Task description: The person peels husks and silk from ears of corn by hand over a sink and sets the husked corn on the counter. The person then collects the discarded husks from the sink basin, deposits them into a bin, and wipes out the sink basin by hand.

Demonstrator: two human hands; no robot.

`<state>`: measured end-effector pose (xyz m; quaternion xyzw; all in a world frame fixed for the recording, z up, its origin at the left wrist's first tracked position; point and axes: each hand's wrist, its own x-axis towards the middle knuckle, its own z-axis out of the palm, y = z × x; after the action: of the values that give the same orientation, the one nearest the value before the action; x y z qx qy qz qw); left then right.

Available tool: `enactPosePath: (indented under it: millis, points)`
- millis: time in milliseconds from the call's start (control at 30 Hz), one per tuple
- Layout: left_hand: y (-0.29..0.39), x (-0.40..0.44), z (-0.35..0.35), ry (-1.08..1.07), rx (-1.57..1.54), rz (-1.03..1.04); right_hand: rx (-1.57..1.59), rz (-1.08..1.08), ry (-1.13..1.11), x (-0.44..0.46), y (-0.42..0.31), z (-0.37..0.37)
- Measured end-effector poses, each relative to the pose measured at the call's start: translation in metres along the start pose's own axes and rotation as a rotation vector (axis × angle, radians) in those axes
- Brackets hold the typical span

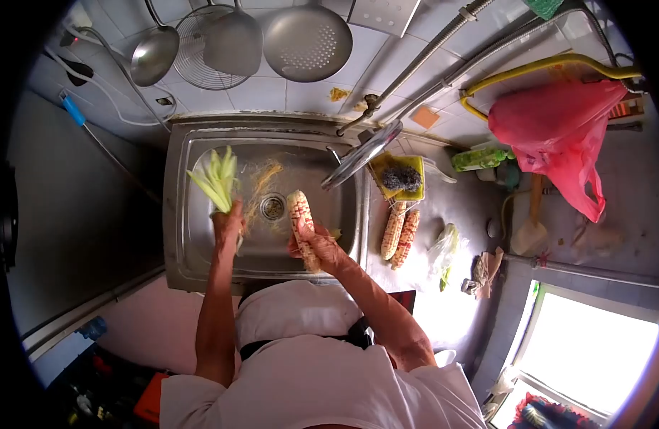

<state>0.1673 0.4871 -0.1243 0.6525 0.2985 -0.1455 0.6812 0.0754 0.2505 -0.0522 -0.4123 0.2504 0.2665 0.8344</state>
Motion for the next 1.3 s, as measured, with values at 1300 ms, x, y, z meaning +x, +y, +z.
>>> enactPosePath:
  millis: [1300]
  points:
    - [0.053, -0.075, 0.059, -0.303, -0.363, 0.036, -1.038, -0.490, 0.105, -0.033, -0.002, 0.041]
